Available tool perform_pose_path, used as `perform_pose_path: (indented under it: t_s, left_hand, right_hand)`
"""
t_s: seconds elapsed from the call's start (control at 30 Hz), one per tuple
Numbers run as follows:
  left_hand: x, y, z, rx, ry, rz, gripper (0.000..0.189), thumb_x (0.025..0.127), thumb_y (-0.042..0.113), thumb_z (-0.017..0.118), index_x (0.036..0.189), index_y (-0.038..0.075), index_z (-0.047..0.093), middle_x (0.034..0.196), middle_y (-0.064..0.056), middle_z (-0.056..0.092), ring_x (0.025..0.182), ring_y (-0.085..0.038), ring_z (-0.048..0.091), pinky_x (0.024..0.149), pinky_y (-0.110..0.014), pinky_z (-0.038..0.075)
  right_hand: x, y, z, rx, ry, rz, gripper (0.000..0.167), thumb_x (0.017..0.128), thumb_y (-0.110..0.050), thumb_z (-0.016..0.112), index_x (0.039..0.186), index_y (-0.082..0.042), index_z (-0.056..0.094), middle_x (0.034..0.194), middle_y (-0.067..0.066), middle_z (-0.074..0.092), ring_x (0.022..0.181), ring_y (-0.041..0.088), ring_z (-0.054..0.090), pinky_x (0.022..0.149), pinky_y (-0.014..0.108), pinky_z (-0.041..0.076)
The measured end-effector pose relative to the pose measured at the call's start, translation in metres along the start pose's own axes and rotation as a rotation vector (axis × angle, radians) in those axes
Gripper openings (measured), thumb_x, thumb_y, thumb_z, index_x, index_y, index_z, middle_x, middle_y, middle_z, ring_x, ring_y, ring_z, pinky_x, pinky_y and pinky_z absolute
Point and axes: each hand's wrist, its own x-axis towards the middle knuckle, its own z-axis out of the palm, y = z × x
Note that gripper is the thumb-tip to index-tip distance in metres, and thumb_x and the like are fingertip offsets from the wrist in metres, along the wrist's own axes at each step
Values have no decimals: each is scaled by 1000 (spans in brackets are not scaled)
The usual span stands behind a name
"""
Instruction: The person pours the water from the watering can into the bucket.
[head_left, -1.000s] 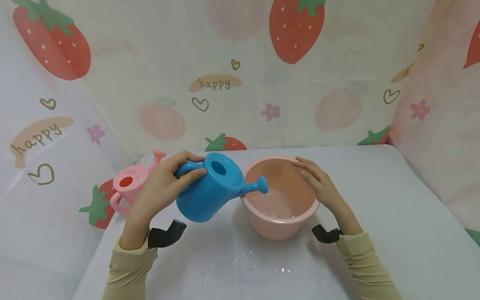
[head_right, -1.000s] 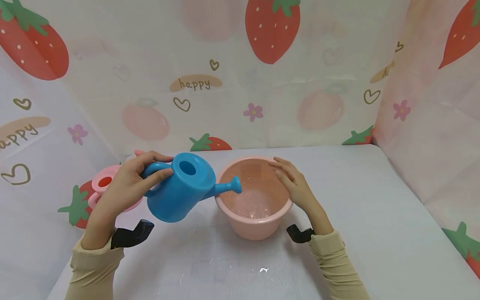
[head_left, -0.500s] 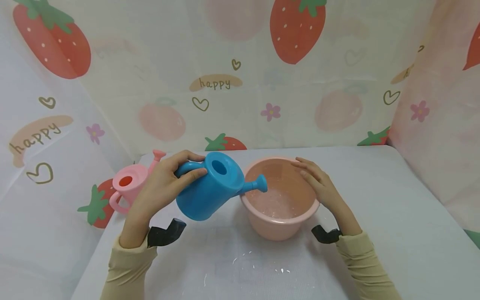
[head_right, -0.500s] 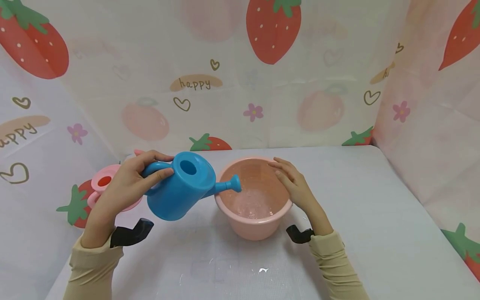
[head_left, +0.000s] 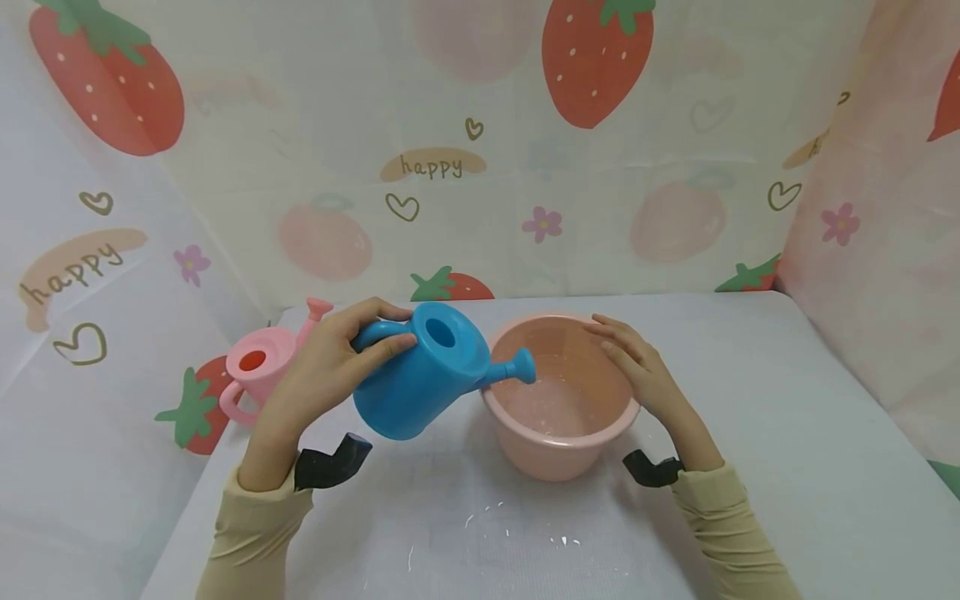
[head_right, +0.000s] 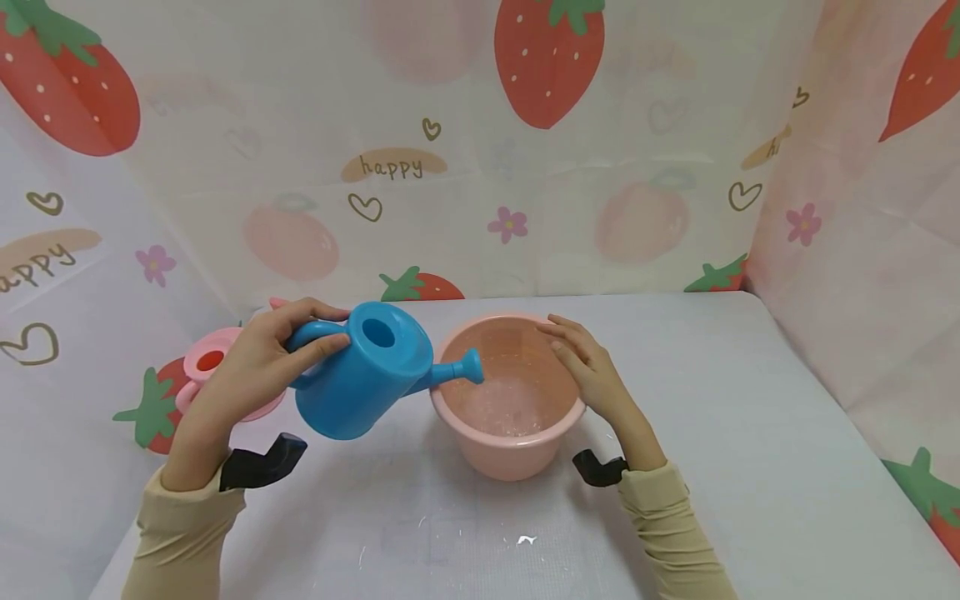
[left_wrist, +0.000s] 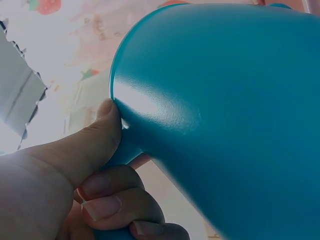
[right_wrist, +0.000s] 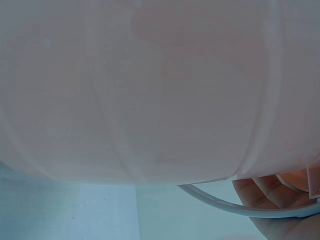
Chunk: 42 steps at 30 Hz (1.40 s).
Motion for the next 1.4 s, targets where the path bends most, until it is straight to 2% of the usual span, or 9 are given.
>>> perform_pose_path:
  t_s: [0.47,0.8,1.2,1.4]
  left_hand:
    - [1,1,-1,13,-15,-9,35,86,39,63,115,20,60,120,-6,61,107,-31,59,84,-55,49]
    - [1,0,2,31,-7,-2,33,87,39,63,112,18,60,118,-6,62,106,-31,59,83,-54,50]
    - [2,-2,2,7,-15,-18,32,87,39,62,112,18,59,120,-6,61,107,-32,59,83,-55,49]
    - [2,0,2,3,-15,-27,33,88,37,62,113,16,59,120,-10,61,107,-35,58,83,-57,48]
  right_hand:
    - [0,0,1,5,-3,-2,35,99,-12,42,132,-8,50,147,11,34,138,32,25,107,58,23]
    - [0,2,2,2,6,-2,35,99,-20,41,132,-10,51,146,6,36,137,28,26,107,56,25]
    - [0,3,2,-2,7,-8,34,99,-16,42,131,-8,51,146,14,35,137,31,26,106,58,24]
    - [0,3,1,1,7,-7,34,99,-17,42,131,-8,51,146,14,35,137,31,26,107,57,24]
